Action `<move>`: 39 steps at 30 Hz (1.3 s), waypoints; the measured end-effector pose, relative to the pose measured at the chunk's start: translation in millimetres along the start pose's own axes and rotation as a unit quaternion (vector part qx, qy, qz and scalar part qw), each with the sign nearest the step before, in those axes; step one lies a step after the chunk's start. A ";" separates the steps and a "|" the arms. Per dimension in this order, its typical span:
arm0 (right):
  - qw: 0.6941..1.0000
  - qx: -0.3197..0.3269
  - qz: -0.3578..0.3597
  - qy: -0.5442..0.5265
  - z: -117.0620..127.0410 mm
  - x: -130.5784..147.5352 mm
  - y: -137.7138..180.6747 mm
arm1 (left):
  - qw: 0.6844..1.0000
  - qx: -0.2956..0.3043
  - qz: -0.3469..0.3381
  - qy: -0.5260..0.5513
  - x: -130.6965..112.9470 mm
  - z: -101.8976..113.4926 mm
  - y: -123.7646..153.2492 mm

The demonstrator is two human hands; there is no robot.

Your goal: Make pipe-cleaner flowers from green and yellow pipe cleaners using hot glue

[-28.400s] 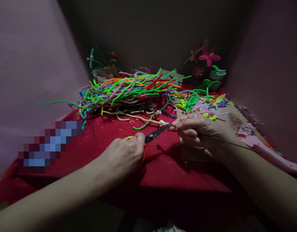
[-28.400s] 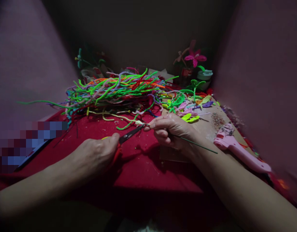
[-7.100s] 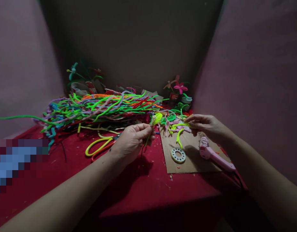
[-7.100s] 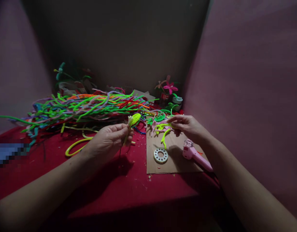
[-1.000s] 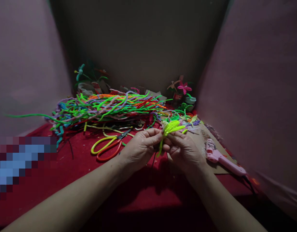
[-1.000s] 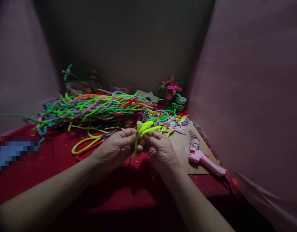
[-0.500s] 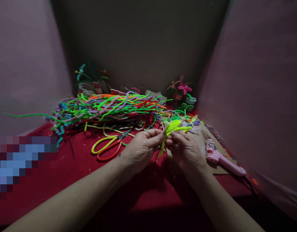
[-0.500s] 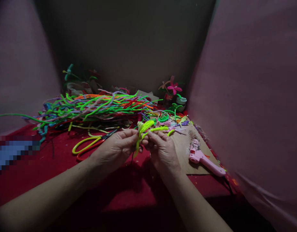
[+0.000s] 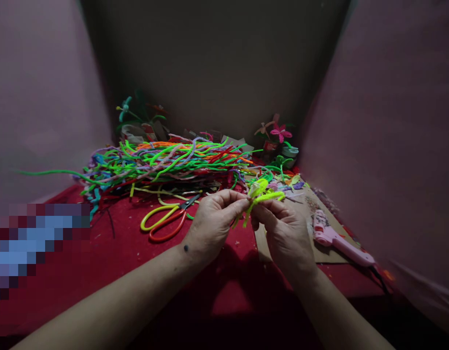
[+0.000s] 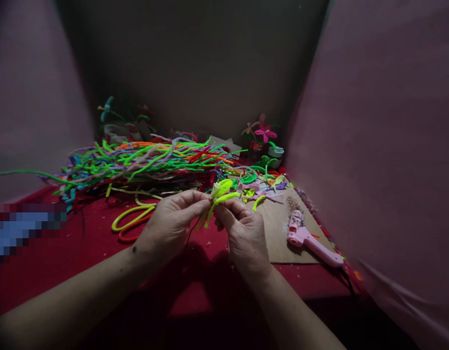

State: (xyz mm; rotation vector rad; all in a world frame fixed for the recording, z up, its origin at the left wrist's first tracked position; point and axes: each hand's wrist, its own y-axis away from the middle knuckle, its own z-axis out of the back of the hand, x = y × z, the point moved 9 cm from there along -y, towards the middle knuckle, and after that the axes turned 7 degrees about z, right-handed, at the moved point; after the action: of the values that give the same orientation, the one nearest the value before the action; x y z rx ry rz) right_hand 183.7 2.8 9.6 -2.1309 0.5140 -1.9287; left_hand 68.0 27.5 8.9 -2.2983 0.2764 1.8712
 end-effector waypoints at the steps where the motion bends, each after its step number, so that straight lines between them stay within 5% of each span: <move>1: 1.000 0.000 0.006 0.005 0.0 0.5 0.1 | 1.000 0.001 -0.001 0.000 0.6 0.7 -0.3; 22: 0.996 0.012 0.062 -0.063 -3.7 -4.4 -1.2 | 0.987 0.060 0.042 0.144 14.1 -8.9 -2.6; 39: 0.986 -0.007 0.051 -0.157 -4.2 -9.5 -3.3 | 0.985 0.121 0.053 0.115 13.1 -17.2 -2.0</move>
State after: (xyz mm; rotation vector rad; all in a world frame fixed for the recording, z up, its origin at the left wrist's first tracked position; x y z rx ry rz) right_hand 179.2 9.9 2.7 -2.3082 0.5615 -1.5013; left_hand 87.4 24.8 -0.5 -2.3659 0.6319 1.5158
